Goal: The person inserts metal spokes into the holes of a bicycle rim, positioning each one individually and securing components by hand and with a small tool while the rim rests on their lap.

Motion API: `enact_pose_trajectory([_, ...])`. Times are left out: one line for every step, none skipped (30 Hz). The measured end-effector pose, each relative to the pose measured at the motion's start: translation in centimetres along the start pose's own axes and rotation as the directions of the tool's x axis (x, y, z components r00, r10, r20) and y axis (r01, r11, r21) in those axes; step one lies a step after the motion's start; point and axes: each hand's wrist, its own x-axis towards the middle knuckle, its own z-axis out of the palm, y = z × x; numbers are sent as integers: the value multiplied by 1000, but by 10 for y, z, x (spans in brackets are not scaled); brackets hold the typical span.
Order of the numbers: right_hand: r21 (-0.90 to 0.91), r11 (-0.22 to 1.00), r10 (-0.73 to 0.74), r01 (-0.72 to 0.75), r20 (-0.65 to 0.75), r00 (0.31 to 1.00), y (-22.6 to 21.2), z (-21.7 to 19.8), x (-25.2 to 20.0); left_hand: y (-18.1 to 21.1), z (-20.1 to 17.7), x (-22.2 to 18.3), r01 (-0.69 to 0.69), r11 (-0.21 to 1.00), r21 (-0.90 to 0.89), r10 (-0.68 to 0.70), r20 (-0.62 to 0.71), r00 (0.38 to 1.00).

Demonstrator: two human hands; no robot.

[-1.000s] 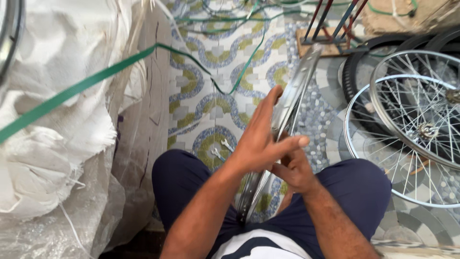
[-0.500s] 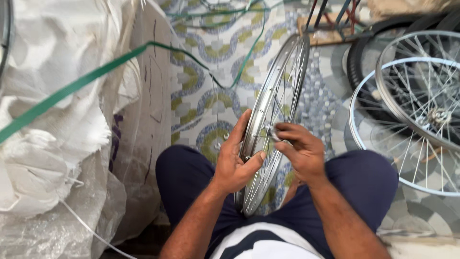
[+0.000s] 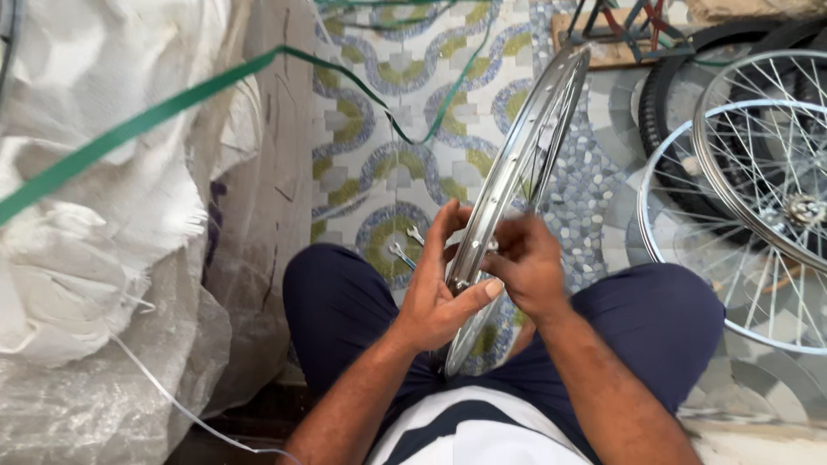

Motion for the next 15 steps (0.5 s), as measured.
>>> enact_pose_trajectory([-66,998,14,-18,-61,998,1,4,1,-3,2,-1,3,999,-40,-2,22,1000])
enact_pose_trajectory([-69,998,9,-13,-59,998,1,6,3,-5,2,1,-2,999,-40,3,24,1000])
enact_pose_trajectory([-179,976,100,-125,-141,985,3,10,2,-6,3,1,-49,998,36,49,2,999])
enact_pose_trajectory([-278,927,189,-250,-228,955,3,11,1,-7,5,0,-90,990,110,93,-27,995])
enact_pose_trajectory([-283,925,193,-253,-224,955,-1,7,-4,-8,5,-1,-91,990,107,96,-34,995])
enact_pose_trajectory([-190,972,117,-135,-101,988,-8,0,-8,-8,3,0,-66,996,67,69,-48,996])
enact_pose_trajectory([-79,996,29,-27,15,999,-13,-6,-10,-7,1,1,-42,999,26,43,-61,997])
enact_pose_trajectory([-84,996,40,-37,24,999,-12,-11,-9,-7,0,0,-43,999,22,45,-76,996])
enact_pose_trajectory([-44,999,14,-12,40,999,-7,-16,-5,-7,0,-1,-36,999,26,37,-62,997])
enact_pose_trajectory([-5,1000,-16,16,42,999,-4,-18,-7,-8,1,-2,-24,999,27,25,-37,999])
enact_pose_trajectory([-10,1000,-8,9,39,999,1,-16,-9,-8,4,-5,-21,1000,19,22,-40,999])
enact_pose_trajectory([-133,985,88,-111,-169,982,9,-8,-5,-7,6,-3,-22,999,26,23,-29,999])
enact_pose_trajectory([-223,942,154,-251,-379,913,10,-1,0,-6,6,-2,-24,999,33,24,-18,1000])
enact_pose_trajectory([-225,941,154,-253,-381,912,2,2,-2,-5,7,-2,-23,999,28,24,-18,1000])
enact_pose_trajectory([-222,944,182,-243,-265,947,-9,3,-6,-4,6,-3,-8,999,33,9,-18,1000])
